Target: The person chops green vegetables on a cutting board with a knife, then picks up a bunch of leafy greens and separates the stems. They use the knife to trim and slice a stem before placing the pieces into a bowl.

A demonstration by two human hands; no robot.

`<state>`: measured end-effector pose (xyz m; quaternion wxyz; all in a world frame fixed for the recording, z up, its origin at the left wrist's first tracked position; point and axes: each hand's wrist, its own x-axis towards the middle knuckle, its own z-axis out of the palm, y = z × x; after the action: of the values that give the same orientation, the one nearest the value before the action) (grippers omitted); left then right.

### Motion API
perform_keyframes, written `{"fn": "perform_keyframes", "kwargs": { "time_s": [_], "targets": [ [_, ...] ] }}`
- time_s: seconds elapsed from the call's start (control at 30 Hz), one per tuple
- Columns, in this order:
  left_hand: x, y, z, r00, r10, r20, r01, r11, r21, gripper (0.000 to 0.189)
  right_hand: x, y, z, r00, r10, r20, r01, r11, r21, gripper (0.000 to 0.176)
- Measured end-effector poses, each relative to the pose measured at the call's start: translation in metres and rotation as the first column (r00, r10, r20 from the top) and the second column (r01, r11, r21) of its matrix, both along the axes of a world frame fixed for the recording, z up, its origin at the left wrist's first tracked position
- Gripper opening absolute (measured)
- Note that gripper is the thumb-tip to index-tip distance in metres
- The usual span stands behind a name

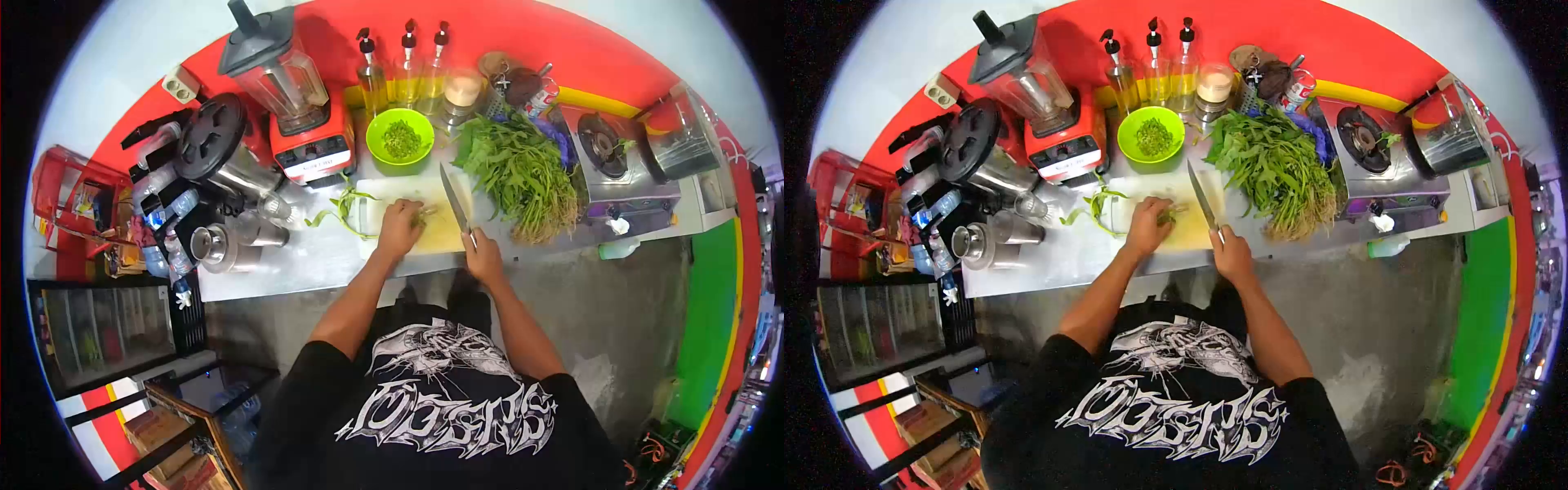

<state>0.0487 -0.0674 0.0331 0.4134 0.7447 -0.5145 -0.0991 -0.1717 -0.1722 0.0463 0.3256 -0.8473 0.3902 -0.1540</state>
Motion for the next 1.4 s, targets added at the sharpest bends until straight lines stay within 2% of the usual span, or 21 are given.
{"fn": "perform_keyframes", "kwargs": {
  "time_s": [0.03, 0.1, 0.23, 0.27, 0.37, 0.43, 0.53, 0.57, 0.63, 0.7, 0.77, 0.83, 0.87, 0.93, 1.03, 1.07, 1.1, 1.17, 1.23, 1.3, 1.4],
  "targets": [
    [-0.002, -0.004, 0.001, 1.000, 0.008, -0.015, -0.008, 1.000, -0.001, 0.041, -0.003, -0.001, 0.003, 1.000, -0.022, 0.011, 0.022, 1.000, 0.022, 0.040],
    [-0.005, -0.010, -0.001, 0.999, -0.007, 0.031, 0.001, 0.984, 0.180, 0.039, -0.010, -0.005, 0.005, 0.999, -0.034, 0.009, 0.033, 0.998, 0.046, 0.042],
    [-0.008, -0.017, -0.007, 0.999, -0.035, 0.040, 0.025, 0.976, 0.216, 0.028, -0.019, -0.015, 0.000, 0.998, -0.028, 0.050, 0.026, 0.999, 0.040, 0.042],
    [-0.010, -0.021, -0.009, 0.992, -0.042, 0.121, 0.015, 0.976, 0.215, 0.019, -0.020, -0.020, -0.003, 0.999, -0.023, 0.034, 0.021, 0.998, 0.056, 0.041],
    [-0.013, -0.029, -0.014, 0.987, -0.067, 0.144, 0.030, 0.968, 0.247, 0.017, -0.019, -0.035, -0.003, 1.000, 0.012, 0.018, -0.015, 0.986, 0.164, 0.040],
    [-0.013, -0.037, -0.008, 0.988, -0.053, 0.147, 0.017, 0.971, 0.238, 0.015, -0.016, -0.043, 0.004, 0.999, 0.016, 0.039, -0.022, 0.988, 0.155, 0.041],
    [-0.011, -0.050, 0.001, 0.997, 0.043, -0.058, -0.029, 0.973, 0.229, 0.017, -0.018, -0.059, 0.010, 0.998, 0.015, 0.065, -0.024, 0.990, 0.139, 0.041],
    [-0.010, -0.054, 0.006, 0.998, 0.040, -0.055, -0.025, 0.971, 0.236, 0.017, -0.019, -0.065, 0.012, 0.997, 0.018, 0.074, -0.027, 0.992, 0.126, 0.041],
    [-0.004, -0.065, 0.012, 0.968, 0.085, -0.236, -0.020, 0.964, 0.266, 0.025, -0.022, -0.079, 0.017, 0.999, 0.002, 0.047, -0.011, 0.979, 0.204, 0.041],
    [-0.002, -0.075, 0.015, 0.944, 0.103, -0.312, -0.048, 0.983, 0.177, 0.022, -0.021, -0.096, 0.019, 0.995, 0.018, 0.095, -0.034, 0.985, 0.172, 0.037],
    [0.002, -0.090, 0.014, 0.869, 0.132, -0.477, -0.103, 0.991, 0.087, 0.019, -0.019, -0.108, 0.025, 0.995, 0.002, 0.101, -0.016, 0.991, 0.137, 0.039],
    [0.007, -0.106, 0.023, 0.893, 0.096, -0.439, -0.085, 0.995, 0.046, 0.017, -0.016, -0.124, 0.032, 0.988, 0.028, 0.154, -0.051, 0.988, 0.147, 0.038],
    [0.009, -0.116, 0.026, 0.879, 0.116, -0.463, -0.107, 0.993, 0.045, 0.017, -0.015, -0.135, 0.024, 0.993, 0.031, 0.110, -0.055, 0.973, 0.225, 0.038],
    [0.012, -0.135, 0.034, 0.832, 0.190, -0.522, -0.166, 0.982, 0.094, 0.020, -0.011, -0.148, 0.022, 0.986, 0.038, 0.165, -0.070, 0.979, 0.189, 0.038],
    [0.016, -0.162, 0.036, 0.874, 0.243, -0.421, -0.219, 0.970, 0.105, 0.020, -0.008, -0.159, 0.027, 0.961, 0.026, 0.276, -0.068, 0.987, 0.143, 0.041],
    [0.018, -0.171, 0.036, 0.912, 0.240, -0.333, -0.227, 0.971, 0.079, 0.018, -0.009, -0.165, 0.031, 0.972, 0.031, 0.232, -0.077, 0.978, 0.192, 0.042],
    [0.024, -0.180, 0.027, 0.911, 0.242, -0.335, -0.233, 0.970, 0.069, 0.018, -0.011, -0.169, 0.032, 0.982, 0.037, 0.184, -0.082, 0.967, 0.241, 0.042],
    [0.035, -0.198, 0.007, 0.964, 0.262, -0.030, -0.260, 0.964, 0.063, 0.018, -0.014, -0.173, 0.033, 0.984, 0.026, 0.174, -0.071, 0.963, 0.258, 0.039],
    [0.036, -0.210, 0.007, 0.954, 0.294, -0.057, -0.291, 0.955, 0.058, 0.018, -0.018, -0.178, 0.032, 0.990, 0.032, 0.138, -0.071, 0.956, 0.283, 0.046],
    [0.035, -0.221, 0.009, 0.934, 0.354, 0.050, -0.358, 0.927, 0.112, 0.015, -0.024, -0.184, 0.030, 0.990, 0.049, 0.133, -0.087, 0.950, 0.298, 0.046],
    [0.027, -0.223, 0.018, 0.929, 0.368, 0.034, -0.369, 0.915, 0.166, 0.017, -0.033, -0.187, 0.027, 0.985, 0.075, 0.155, -0.124, 0.935, 0.331, 0.046]
  ]
}}
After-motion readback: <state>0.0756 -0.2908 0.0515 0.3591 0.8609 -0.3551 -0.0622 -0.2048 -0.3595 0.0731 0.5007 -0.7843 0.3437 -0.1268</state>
